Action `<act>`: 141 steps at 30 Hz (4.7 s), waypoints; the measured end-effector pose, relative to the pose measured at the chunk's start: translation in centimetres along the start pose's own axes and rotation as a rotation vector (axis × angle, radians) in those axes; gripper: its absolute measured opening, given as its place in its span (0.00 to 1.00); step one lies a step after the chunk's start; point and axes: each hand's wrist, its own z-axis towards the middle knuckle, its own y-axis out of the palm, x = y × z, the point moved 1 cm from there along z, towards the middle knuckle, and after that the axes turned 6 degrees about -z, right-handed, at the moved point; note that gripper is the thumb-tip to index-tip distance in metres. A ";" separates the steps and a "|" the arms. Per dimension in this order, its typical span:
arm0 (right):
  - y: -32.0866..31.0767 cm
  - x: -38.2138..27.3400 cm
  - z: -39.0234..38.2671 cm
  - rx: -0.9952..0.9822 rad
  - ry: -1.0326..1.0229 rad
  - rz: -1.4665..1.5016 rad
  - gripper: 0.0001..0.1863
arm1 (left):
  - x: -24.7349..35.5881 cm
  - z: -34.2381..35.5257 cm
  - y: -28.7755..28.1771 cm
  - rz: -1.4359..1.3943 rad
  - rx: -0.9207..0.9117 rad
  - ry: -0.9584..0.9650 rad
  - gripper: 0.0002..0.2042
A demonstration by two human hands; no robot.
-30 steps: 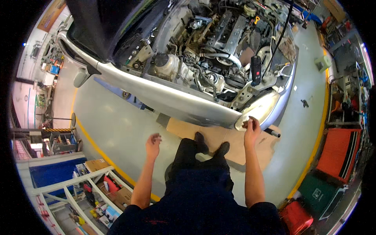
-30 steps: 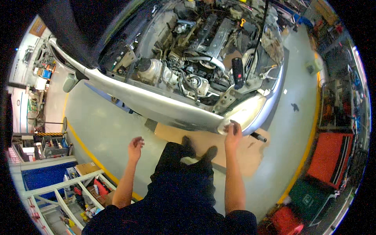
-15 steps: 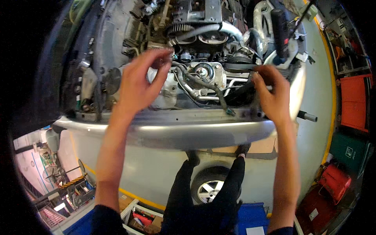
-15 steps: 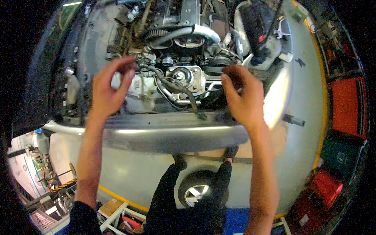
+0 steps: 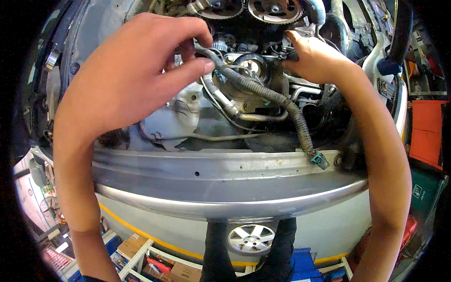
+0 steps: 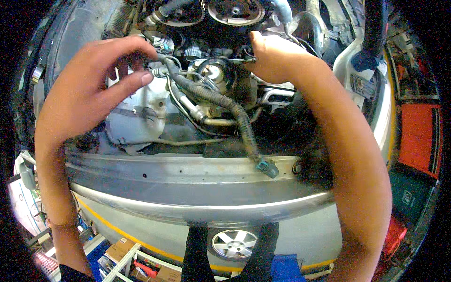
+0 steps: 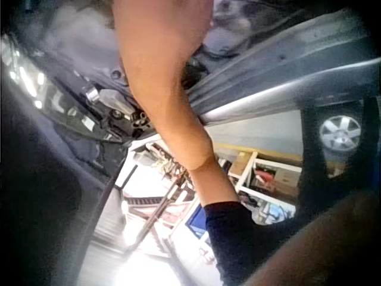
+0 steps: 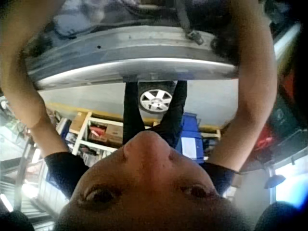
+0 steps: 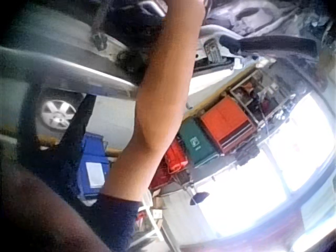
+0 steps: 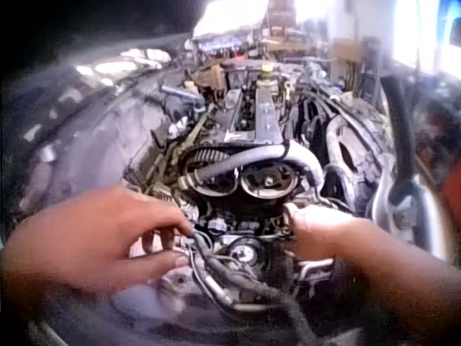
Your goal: The person works on a car engine with the hood open, using a wrench to tighten bolts and handling various engine components. They move around the garage to retrieve tools and parts from a workbench and tool chest before returning to the engine bay to continue the repair.
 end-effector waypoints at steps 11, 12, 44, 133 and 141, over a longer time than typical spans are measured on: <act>0.5 -0.9 0.7 0.100 0.088 0.060 0.44 | 1.9 1.5 1.8 -0.126 -0.156 -0.014 0.12; 0.3 -0.9 0.6 0.125 0.103 0.079 0.44 | 2.2 1.6 1.7 -0.152 -0.148 -0.025 0.12; 0.4 -3.5 1.8 0.217 0.253 0.476 0.43 | 3.3 1.6 3.0 -0.109 -0.382 -0.083 0.23; 3.0 0.2 6.0 0.681 0.427 0.331 0.21 | -7.4 17.8 18.9 -0.923 0.397 -0.777 0.25; 4.6 1.3 6.2 0.826 0.154 -0.071 0.10 | -6.6 17.7 19.0 -1.052 0.359 -0.676 0.15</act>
